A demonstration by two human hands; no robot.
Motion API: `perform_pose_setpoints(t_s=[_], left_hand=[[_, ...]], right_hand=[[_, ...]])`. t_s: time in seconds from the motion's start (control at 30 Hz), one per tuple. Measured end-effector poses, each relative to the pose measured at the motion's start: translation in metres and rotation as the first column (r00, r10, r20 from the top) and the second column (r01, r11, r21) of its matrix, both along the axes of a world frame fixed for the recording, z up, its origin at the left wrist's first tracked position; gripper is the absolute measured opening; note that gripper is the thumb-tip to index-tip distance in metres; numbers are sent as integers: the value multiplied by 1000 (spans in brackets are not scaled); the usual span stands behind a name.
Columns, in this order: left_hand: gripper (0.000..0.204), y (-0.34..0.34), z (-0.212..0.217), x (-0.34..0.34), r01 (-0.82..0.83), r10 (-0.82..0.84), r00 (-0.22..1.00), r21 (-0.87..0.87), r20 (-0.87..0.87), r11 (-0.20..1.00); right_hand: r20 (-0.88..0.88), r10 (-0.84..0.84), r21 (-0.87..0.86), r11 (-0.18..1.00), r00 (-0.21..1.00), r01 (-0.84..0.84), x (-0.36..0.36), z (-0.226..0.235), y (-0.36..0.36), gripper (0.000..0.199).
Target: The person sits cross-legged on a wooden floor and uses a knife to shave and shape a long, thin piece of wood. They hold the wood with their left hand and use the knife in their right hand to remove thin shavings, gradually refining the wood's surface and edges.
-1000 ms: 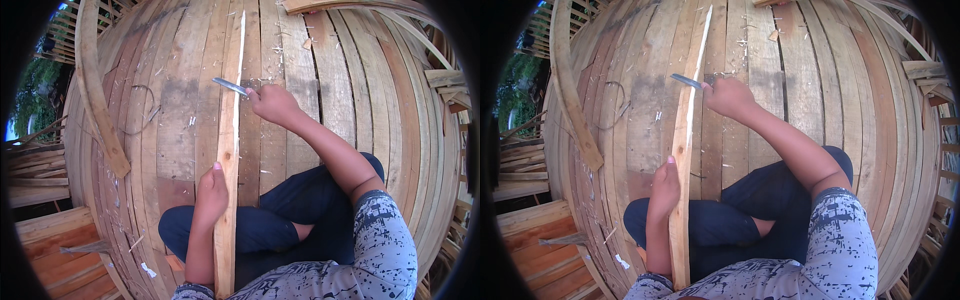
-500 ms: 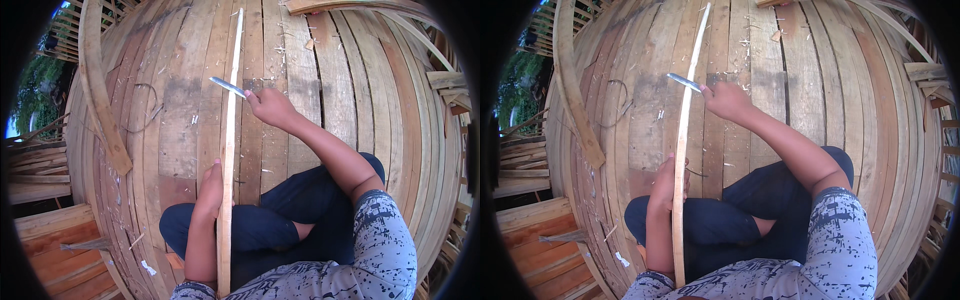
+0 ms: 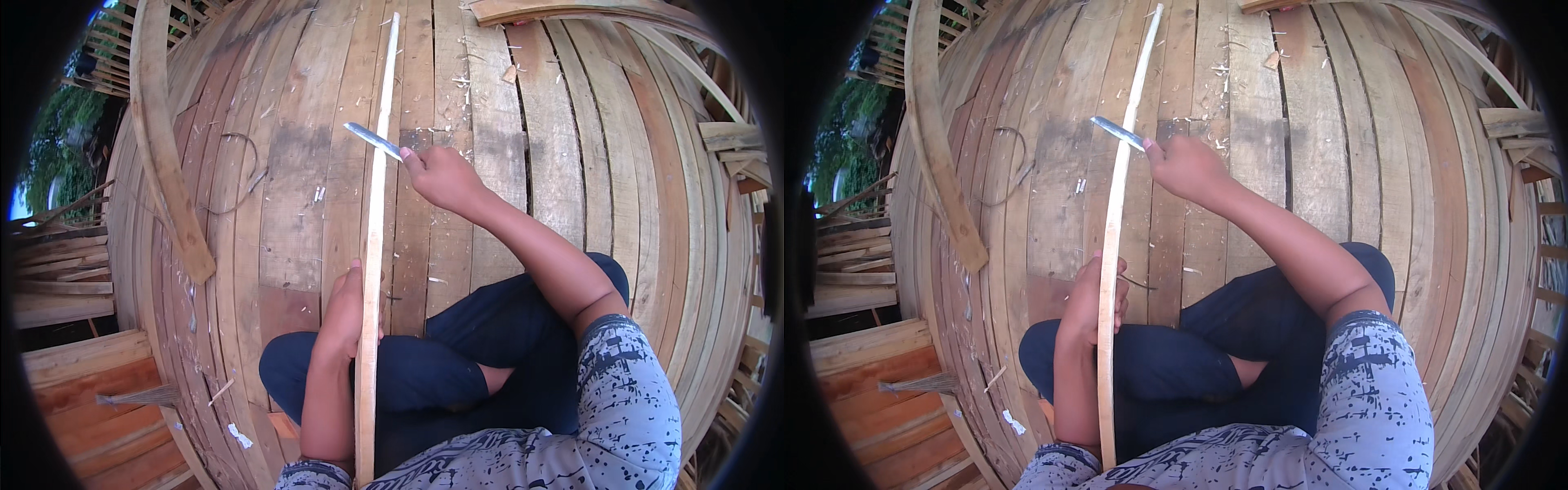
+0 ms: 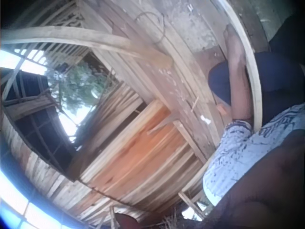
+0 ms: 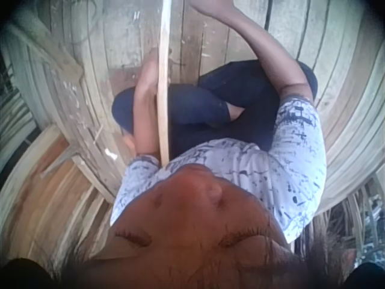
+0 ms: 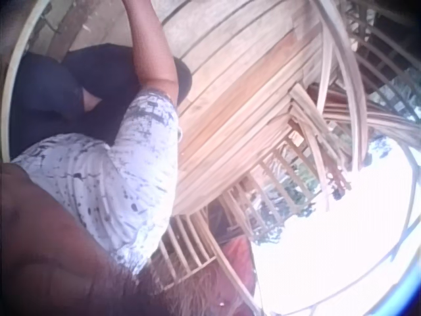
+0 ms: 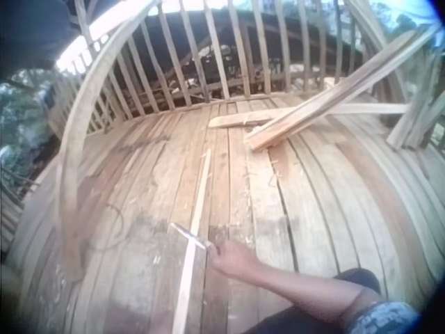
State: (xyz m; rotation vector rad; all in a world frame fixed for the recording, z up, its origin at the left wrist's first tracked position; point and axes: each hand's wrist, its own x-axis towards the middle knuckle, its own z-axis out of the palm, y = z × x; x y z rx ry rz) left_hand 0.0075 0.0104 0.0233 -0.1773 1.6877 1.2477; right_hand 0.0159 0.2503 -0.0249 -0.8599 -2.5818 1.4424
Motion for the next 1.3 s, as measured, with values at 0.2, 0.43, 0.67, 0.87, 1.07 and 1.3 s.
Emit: perform_pose_setpoints(t_s=[0.2,0.43,0.67,0.87,1.07,1.3], left_hand=[[47,-2,-2,-5,21,-22,999,33,25,999],[47,-4,-4,-9,5,-10,997,63,76,998],[43,-2,0,-9,-15,-12,986,156,165,988],[44,-3,-3,-12,-13,-17,985,173,170,985],[44,2,0,-12,-28,21,995,69,96,997],[43,8,4,-18,-24,18,996,61,93,998]], right_hand=[[-96,105,28,994,990,-102,4,-8,-13,61],[-107,281,49,960,954,-277,16,6,-34,59],[-88,170,-26,985,982,-172,9,-1,-26,59],[-105,251,97,966,962,-241,16,11,-34,60],[-35,162,18,987,986,-161,18,13,-40,62],[-77,170,36,985,982,-168,13,8,-31,63]])
